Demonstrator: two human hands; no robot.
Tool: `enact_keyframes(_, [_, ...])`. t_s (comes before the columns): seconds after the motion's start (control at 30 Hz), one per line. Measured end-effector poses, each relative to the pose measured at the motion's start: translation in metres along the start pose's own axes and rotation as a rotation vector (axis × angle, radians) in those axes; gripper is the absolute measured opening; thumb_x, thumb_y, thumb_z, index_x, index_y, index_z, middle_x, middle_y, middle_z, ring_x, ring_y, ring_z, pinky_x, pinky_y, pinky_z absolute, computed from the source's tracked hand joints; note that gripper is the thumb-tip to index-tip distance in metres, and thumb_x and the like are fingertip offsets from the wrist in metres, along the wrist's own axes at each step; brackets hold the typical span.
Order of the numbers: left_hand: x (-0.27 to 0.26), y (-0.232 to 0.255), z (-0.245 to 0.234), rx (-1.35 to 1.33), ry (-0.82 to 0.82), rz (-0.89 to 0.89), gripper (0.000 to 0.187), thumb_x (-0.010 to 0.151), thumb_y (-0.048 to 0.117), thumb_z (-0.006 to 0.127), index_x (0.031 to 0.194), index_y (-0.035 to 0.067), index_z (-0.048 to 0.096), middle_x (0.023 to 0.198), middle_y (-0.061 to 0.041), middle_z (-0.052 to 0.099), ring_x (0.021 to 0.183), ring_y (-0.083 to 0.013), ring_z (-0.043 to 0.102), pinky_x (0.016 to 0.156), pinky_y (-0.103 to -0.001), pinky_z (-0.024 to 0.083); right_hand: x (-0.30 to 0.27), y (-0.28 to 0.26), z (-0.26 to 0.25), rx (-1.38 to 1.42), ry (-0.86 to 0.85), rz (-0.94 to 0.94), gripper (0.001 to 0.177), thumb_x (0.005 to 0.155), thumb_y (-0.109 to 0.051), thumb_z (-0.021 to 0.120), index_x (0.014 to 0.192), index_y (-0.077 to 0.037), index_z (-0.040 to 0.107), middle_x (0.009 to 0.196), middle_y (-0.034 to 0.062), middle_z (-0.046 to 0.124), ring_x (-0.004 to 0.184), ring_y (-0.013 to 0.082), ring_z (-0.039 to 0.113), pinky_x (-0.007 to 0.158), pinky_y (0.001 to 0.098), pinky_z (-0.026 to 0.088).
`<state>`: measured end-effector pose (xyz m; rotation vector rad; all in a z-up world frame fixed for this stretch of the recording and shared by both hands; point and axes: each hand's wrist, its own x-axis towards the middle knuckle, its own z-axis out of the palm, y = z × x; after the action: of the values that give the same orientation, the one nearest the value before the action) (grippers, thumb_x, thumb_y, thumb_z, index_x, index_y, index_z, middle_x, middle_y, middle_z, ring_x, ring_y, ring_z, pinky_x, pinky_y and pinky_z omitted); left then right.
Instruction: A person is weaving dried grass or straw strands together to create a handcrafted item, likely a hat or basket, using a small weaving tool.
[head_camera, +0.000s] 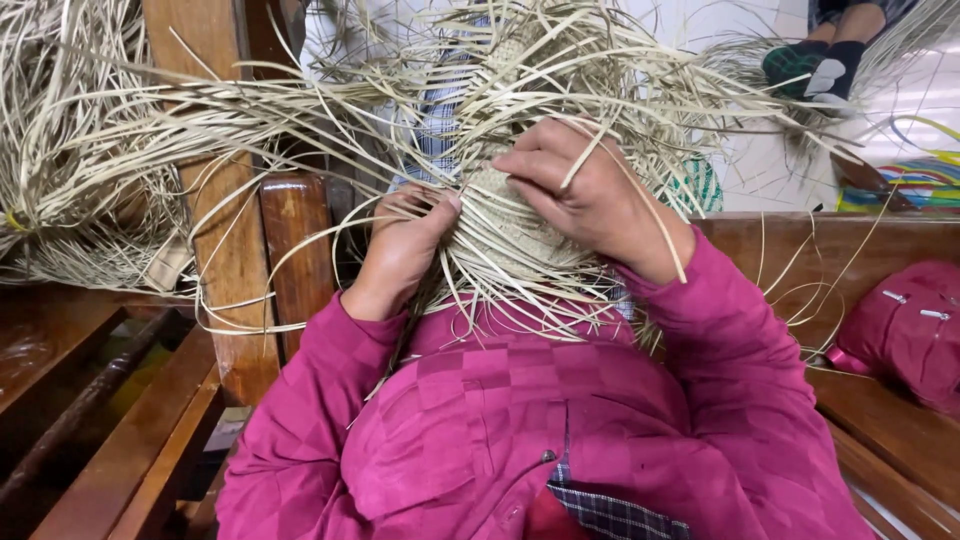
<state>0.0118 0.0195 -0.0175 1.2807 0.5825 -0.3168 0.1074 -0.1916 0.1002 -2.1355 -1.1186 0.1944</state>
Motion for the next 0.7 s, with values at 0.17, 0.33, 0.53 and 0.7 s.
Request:
enact_keyframes(0.17, [-0.009,0.019,0.010,-0.031,0.002,-0.024,0.009,0.083,0.010,0.077,0.085,0.001,0.074,0.074,-0.005,0.066,0.070,-0.0135,0.060,0.064,-0.029,0.054,0.005,-0.017,-0.001,0.008,-0.064,-0.002,0.011,0.097,-0.007,0.072,0.108,-0.005,0.074,0.100,0.0142,0.065,0.087,0.0305,0.066,0.076,0.0416,0.054])
enact_keyframes(0.33, [-0.014,0.024,0.015,-0.011,0.013,-0.024,0.011,0.083,0.011,0.076,0.089,0.001,0.074,0.077,-0.004,0.067,0.070,-0.0138,0.060,0.064,-0.030,0.054,-0.009,-0.004,0.019,-0.184,-0.118,-0.067,0.009,0.102,-0.020,0.067,0.103,-0.010,0.070,0.101,0.0106,0.063,0.089,0.0320,0.067,0.077,0.0467,0.053])
enact_keyframes(0.53, [-0.023,0.036,0.021,-0.036,0.019,-0.037,0.016,0.085,0.010,0.076,0.096,0.000,0.073,0.086,-0.004,0.066,0.079,-0.0140,0.060,0.072,-0.032,0.056,-0.015,0.007,0.025,-0.259,-0.176,-0.038,0.011,0.100,-0.020,0.066,0.098,-0.009,0.063,0.099,0.0109,0.061,0.090,0.0340,0.066,0.078,0.0476,0.053])
enact_keyframes(0.7, [-0.033,0.060,0.030,-0.080,0.052,-0.042,0.015,0.084,0.010,0.078,0.094,0.001,0.073,0.083,-0.004,0.067,0.076,-0.0136,0.060,0.069,-0.030,0.056,0.000,0.003,0.024,-0.380,-0.188,-0.082,0.007,0.103,-0.024,0.065,0.100,-0.019,0.066,0.090,0.0004,0.060,0.084,0.0226,0.065,0.078,0.0399,0.049])
